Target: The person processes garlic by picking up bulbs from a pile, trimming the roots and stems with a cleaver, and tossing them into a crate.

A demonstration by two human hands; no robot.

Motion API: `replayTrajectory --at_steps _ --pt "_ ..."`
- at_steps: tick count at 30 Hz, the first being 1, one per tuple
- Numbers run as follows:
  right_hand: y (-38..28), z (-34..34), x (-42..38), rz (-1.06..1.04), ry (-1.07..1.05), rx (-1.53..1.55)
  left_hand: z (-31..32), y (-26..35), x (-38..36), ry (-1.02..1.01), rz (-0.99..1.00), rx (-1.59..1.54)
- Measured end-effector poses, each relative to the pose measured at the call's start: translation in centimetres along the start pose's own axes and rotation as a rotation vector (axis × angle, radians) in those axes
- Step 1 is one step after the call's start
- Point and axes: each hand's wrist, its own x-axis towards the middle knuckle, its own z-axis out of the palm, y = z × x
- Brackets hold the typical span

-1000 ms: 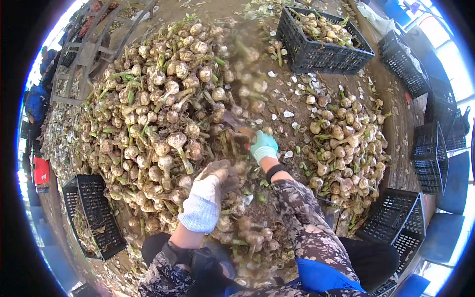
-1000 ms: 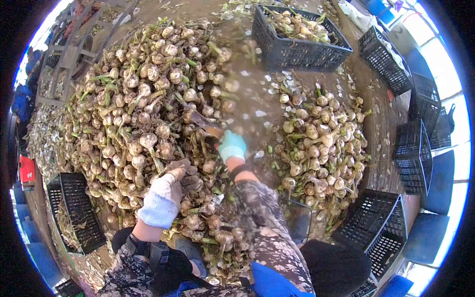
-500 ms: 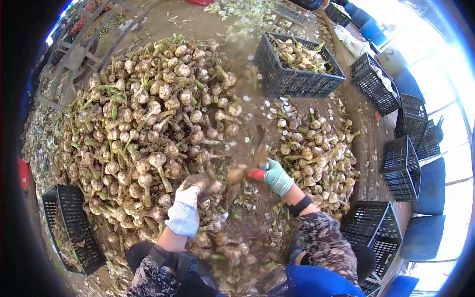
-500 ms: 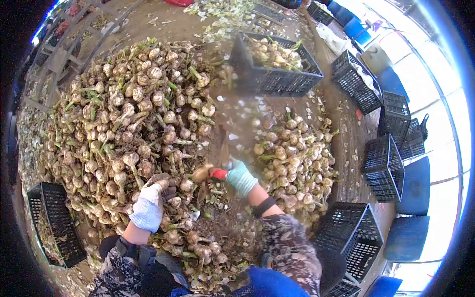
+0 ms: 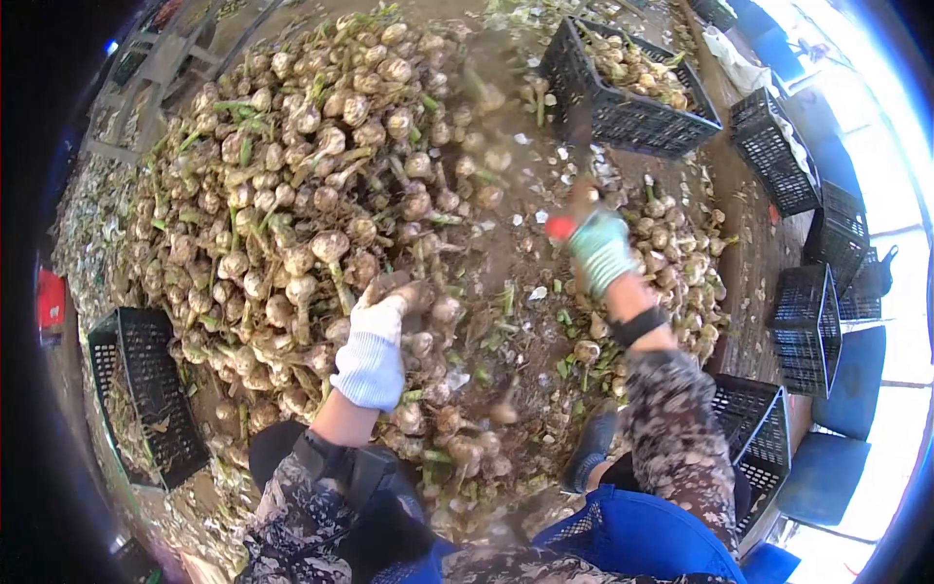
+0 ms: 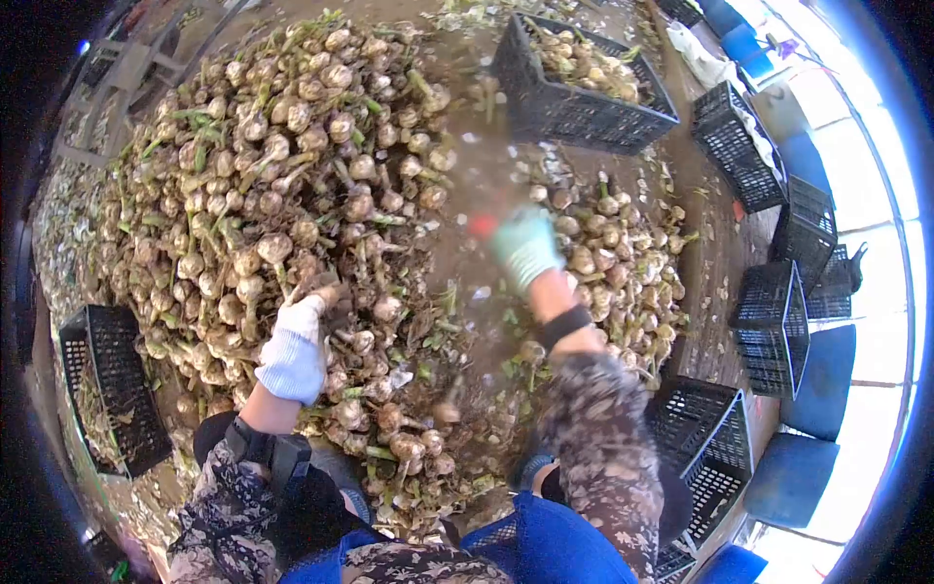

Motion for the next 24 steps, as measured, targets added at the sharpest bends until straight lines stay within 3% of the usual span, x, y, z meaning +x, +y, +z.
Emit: replayTrajectory --at_steps 3,4,7,9,14,15,17,20,23,24 --pt "9.9 11.5 -2.2 -0.018 -0.270 0.029 -0.9 -0.3 0.3 -0.031 0.037 -0.024" --pt "9.5 12.6 -4.7 0.092 -0.330 -0.072 -1.1 -0.4 0.3 -0.023 0.031 -0.043" --pt "9.5 10.6 -9.8 0.297 -0.288 -0.124 -2.2 -1.2 1.6 -0.010 0.035 0.011" --pt "14.7 10.7 -11.5 0.446 -0.088 -0.044 -1.8 -0.6 0.8 -0.049 -0.001 0.021" --pt "16.4 8.8 -14.8 0.638 -0.162 -0.259 -1.1 -0.6 0.5 -0.142 -0.048 0.020" --pt "16.3 9.2 -15.4 0.510 -0.284 -0.408 -1.0 -0.8 0.2 -0.157 -0.041 0.021" --pt "16.8 11.4 -16.2 0.523 -0.312 -0.572 -0.7 -1.0 -0.2 -0.183 -0.015 0.031" --pt "17.0 13.0 -17.0 0.538 -0.166 -0.511 -0.5 -1.2 -1.2 -0.196 0.015 0.038" --pt "22.3 15.6 -14.1 0.414 0.025 -0.279 -0.6 -1.0 -2.2 -0.165 0.000 0.056" --pt "16.7 12.2 -14.1 0.255 -0.055 -0.519 -0.6 -1.1 -2.6 -0.159 -0.003 0.073"
